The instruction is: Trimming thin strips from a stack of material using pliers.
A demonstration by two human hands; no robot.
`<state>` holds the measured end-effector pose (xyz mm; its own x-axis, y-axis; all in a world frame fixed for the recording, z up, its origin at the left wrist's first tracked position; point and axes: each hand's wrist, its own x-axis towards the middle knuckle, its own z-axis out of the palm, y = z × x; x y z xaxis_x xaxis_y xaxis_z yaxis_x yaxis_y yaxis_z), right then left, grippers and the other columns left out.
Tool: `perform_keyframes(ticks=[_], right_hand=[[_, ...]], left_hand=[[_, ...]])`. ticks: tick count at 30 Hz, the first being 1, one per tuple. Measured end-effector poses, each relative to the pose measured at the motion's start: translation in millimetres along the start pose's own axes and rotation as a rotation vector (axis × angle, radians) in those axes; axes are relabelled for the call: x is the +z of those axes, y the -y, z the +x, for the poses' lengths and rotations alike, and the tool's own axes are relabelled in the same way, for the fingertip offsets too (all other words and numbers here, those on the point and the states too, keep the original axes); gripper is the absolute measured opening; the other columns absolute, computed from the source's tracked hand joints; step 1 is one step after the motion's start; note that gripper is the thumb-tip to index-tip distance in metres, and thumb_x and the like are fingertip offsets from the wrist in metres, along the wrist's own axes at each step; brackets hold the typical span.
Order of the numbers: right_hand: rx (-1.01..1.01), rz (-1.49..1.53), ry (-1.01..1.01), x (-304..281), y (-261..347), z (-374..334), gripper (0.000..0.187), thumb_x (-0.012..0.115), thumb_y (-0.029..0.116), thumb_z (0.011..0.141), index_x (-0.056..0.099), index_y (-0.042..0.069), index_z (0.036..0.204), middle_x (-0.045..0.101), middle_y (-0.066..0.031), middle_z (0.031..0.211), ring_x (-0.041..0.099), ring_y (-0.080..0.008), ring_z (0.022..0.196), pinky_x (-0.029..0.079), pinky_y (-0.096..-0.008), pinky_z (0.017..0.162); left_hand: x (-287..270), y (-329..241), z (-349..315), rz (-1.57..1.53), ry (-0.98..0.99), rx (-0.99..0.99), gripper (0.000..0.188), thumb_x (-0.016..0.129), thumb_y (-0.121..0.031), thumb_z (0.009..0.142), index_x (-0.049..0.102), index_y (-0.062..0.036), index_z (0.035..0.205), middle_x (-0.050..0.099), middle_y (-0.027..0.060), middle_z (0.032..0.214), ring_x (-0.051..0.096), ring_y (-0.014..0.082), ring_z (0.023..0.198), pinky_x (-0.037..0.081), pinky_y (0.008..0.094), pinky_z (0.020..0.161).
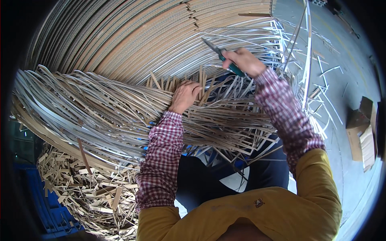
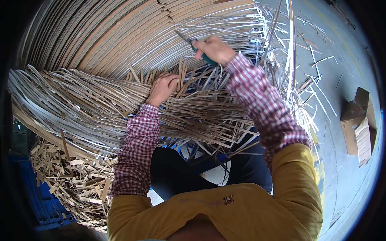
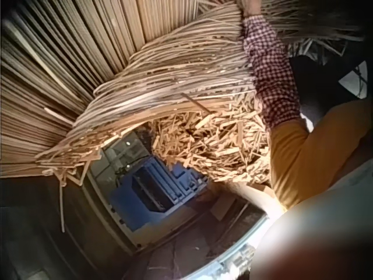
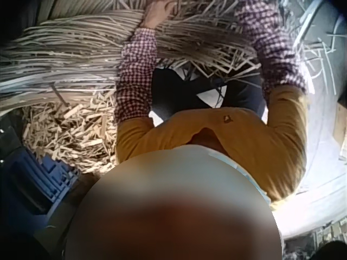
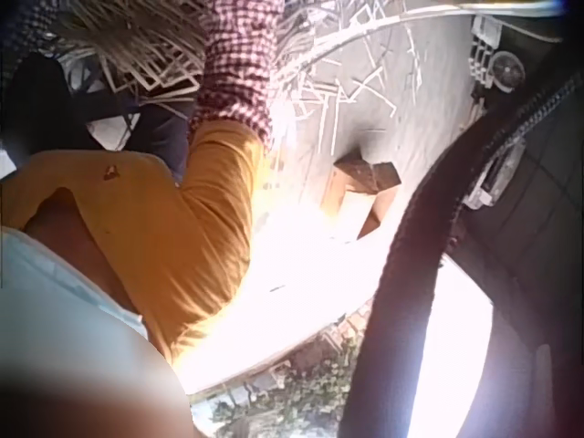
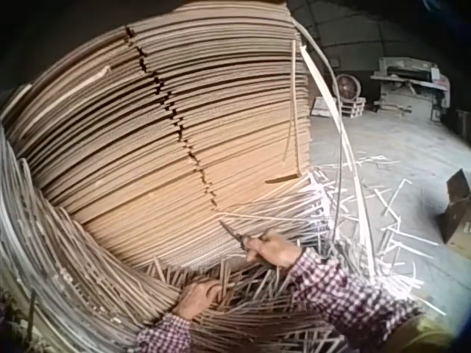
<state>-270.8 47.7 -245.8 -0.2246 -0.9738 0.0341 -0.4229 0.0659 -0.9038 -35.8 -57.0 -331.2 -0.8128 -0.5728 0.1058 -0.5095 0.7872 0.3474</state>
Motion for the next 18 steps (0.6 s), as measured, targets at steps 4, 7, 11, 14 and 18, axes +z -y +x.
perform_keyframes(ticks=[4,7,11,14,18], right_hand=[[0.151,0.33,-0.013,15,-7,41,0.049,0.051,0.042,0.087,0.065,0.0,0.065,0.058,-0.0072,0.059,0.054,-0.0154,0.049,0.045,-0.0285,0.049],[-0.082,0.145,-0.131,31,-44,38,0.047,0.047,0.036,0.09,0.057,-0.003,0.064,0.054,-0.0062,0.051,0.049,-0.0146,0.043,0.042,-0.0269,0.045],[0.032,0.088,0.07,68,-61,-63,0.042,0.048,0.033,0.089,0.062,-0.002,0.071,0.053,-0.0117,0.05,0.054,-0.0205,0.049,0.046,-0.032,0.052],[-0.014,0.315,0.293,68,-119,-106,0.037,0.052,0.034,0.089,0.066,0.004,0.071,0.059,-0.008,0.061,0.057,-0.0164,0.06,0.048,-0.0336,0.068],[0.049,0.015,0.189,7,-19,-55,0.048,0.046,0.044,0.089,0.068,0.006,0.071,0.063,-0.0111,0.066,0.059,-0.017,0.065,0.046,-0.035,0.076]], left_hand=[[4,-3,2,-0.023,-0.227,0.075,0.024,0.055,-0.021,0.085,0.064,-0.0029,0.098,0.06,0.0142,0.106,0.053,0.0301,0.099,0.043,0.0408,0.086],[-7,-30,7,-0.081,-0.477,0.143,0.03,0.053,-0.022,0.086,0.059,-0.0035,0.109,0.051,0.0116,0.121,0.045,0.0301,0.113,0.037,0.0398,0.093],[-32,-47,-10,0.013,-0.662,0.368,0.034,0.053,-0.016,0.085,0.056,-0.0056,0.117,0.043,0.0128,0.131,0.036,0.0348,0.123,0.03,0.0448,0.101],[-11,-44,13,-0.176,-0.272,0.357,0.033,0.047,-0.024,0.089,0.058,-0.0084,0.116,0.051,0.0118,0.125,0.04,0.0326,0.121,0.031,0.0424,0.1],[10,5,3,-0.228,-0.034,-0.081,0.029,0.046,-0.022,0.091,0.065,-0.0009,0.096,0.06,0.0145,0.11,0.048,0.032,0.113,0.037,0.0404,0.097]])
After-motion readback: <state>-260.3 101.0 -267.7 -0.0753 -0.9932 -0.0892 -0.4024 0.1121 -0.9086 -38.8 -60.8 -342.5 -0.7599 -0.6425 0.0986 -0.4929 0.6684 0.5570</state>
